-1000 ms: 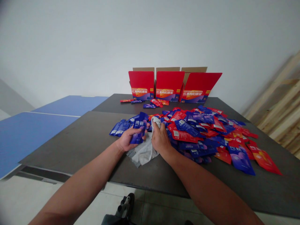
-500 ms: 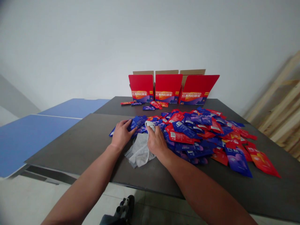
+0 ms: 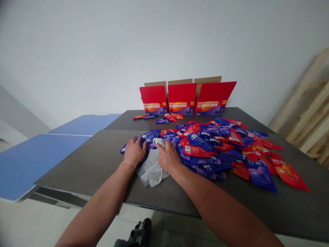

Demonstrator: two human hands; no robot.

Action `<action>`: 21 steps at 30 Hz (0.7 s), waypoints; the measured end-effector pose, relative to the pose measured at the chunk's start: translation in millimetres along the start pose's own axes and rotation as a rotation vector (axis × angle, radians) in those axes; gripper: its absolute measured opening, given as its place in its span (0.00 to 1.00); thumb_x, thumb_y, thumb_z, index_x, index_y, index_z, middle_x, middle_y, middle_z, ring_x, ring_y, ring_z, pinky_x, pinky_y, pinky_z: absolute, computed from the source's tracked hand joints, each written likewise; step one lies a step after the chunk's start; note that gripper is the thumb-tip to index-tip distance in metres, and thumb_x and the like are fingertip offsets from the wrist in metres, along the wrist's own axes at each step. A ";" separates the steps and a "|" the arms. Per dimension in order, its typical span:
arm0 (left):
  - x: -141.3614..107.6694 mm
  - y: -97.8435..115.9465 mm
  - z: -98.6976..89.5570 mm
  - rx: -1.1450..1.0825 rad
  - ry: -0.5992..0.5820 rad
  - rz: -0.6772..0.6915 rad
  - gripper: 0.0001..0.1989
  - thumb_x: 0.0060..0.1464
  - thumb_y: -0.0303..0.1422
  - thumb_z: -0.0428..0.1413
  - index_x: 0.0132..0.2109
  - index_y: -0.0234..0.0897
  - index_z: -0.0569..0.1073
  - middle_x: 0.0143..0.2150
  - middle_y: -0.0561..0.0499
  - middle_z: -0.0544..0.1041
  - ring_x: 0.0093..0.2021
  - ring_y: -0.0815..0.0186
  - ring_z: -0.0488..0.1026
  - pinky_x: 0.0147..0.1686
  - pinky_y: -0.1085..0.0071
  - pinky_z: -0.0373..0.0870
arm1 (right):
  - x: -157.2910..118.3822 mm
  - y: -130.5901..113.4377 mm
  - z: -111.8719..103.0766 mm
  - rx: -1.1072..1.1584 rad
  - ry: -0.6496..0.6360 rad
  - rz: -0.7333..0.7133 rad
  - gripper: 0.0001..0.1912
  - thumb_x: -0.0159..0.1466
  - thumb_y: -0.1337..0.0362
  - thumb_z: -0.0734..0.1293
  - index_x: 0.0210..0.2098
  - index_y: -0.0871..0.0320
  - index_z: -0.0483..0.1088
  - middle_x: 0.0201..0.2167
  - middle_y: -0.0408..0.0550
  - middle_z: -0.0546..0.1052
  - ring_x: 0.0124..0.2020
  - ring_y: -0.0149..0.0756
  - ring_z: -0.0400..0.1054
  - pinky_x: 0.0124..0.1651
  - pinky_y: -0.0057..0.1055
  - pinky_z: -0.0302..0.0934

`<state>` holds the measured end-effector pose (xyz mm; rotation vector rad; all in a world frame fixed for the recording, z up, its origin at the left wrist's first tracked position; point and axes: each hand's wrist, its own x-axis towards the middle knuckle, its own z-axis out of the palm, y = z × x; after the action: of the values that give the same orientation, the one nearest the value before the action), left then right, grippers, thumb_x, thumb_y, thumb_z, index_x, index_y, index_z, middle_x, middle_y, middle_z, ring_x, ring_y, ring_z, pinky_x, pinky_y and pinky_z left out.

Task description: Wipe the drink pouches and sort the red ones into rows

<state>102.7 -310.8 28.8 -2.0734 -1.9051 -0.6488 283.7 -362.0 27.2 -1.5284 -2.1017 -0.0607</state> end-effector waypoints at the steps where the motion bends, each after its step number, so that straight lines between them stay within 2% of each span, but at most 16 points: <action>1: -0.2 0.3 -0.3 -0.001 -0.004 0.005 0.23 0.62 0.44 0.44 0.54 0.33 0.70 0.52 0.37 0.71 0.54 0.51 0.66 0.55 0.57 0.61 | -0.4 -0.9 -0.5 0.002 -0.004 -0.027 0.25 0.65 0.69 0.57 0.61 0.56 0.63 0.46 0.57 0.66 0.45 0.43 0.63 0.50 0.37 0.58; 5: -0.5 0.8 0.7 0.003 -0.005 0.034 0.22 0.62 0.41 0.45 0.53 0.32 0.71 0.50 0.37 0.72 0.53 0.52 0.67 0.54 0.58 0.61 | -2.2 -4.8 -2.5 0.020 -0.051 -0.132 0.25 0.63 0.67 0.60 0.59 0.54 0.66 0.43 0.54 0.67 0.44 0.41 0.63 0.49 0.34 0.58; 8: 0.7 0.3 -0.1 -0.048 0.031 0.058 0.20 0.62 0.39 0.44 0.52 0.32 0.72 0.49 0.38 0.72 0.52 0.53 0.67 0.55 0.58 0.60 | -3.4 -7.5 -2.9 0.030 -0.079 -0.155 0.22 0.62 0.65 0.61 0.55 0.51 0.70 0.41 0.52 0.68 0.41 0.39 0.64 0.46 0.34 0.59; 11: 1.0 1.3 -7.4 -0.203 0.095 0.070 0.19 0.63 0.38 0.43 0.49 0.35 0.74 0.46 0.41 0.74 0.51 0.55 0.67 0.56 0.60 0.60 | -4.0 -9.5 -2.6 0.035 -0.112 -0.160 0.19 0.63 0.64 0.61 0.52 0.51 0.73 0.40 0.52 0.70 0.39 0.38 0.65 0.45 0.33 0.58; 14: 1.2 6.7 -20.8 -0.439 0.124 0.014 0.19 0.63 0.39 0.42 0.41 0.37 0.76 0.40 0.44 0.76 0.46 0.58 0.69 0.52 0.62 0.62 | -3.9 -10.5 -2.3 0.035 -0.135 -0.153 0.18 0.63 0.64 0.61 0.50 0.50 0.74 0.39 0.50 0.71 0.38 0.37 0.66 0.44 0.32 0.58; 17: 12.6 16.5 -32.0 -0.637 0.029 -0.024 0.17 0.60 0.41 0.46 0.34 0.38 0.75 0.35 0.47 0.76 0.41 0.60 0.71 0.47 0.65 0.65 | -3.6 -10.7 -2.0 0.029 -0.146 -0.144 0.17 0.63 0.63 0.61 0.48 0.50 0.74 0.38 0.50 0.71 0.37 0.37 0.66 0.43 0.31 0.59; 19: 33.2 23.9 -32.0 -0.695 -0.120 0.031 0.15 0.57 0.42 0.51 0.32 0.37 0.75 0.31 0.50 0.76 0.36 0.62 0.71 0.42 0.67 0.66 | -3.6 -10.6 -1.8 0.035 -0.153 -0.142 0.16 0.63 0.63 0.61 0.48 0.50 0.74 0.39 0.50 0.71 0.37 0.37 0.66 0.43 0.31 0.59; 21: 64.2 30.9 -22.1 -0.678 -0.274 0.115 0.13 0.54 0.42 0.53 0.32 0.37 0.75 0.28 0.51 0.75 0.32 0.64 0.71 0.37 0.69 0.66 | -3.8 -10.5 -1.4 0.056 -0.155 -0.149 0.17 0.63 0.63 0.61 0.50 0.50 0.74 0.40 0.50 0.71 0.38 0.37 0.66 0.43 0.31 0.59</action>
<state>132.7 -268.5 82.4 -2.7786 -1.8463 -1.1585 275.7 -369.6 29.5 -1.3806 -2.3170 0.0652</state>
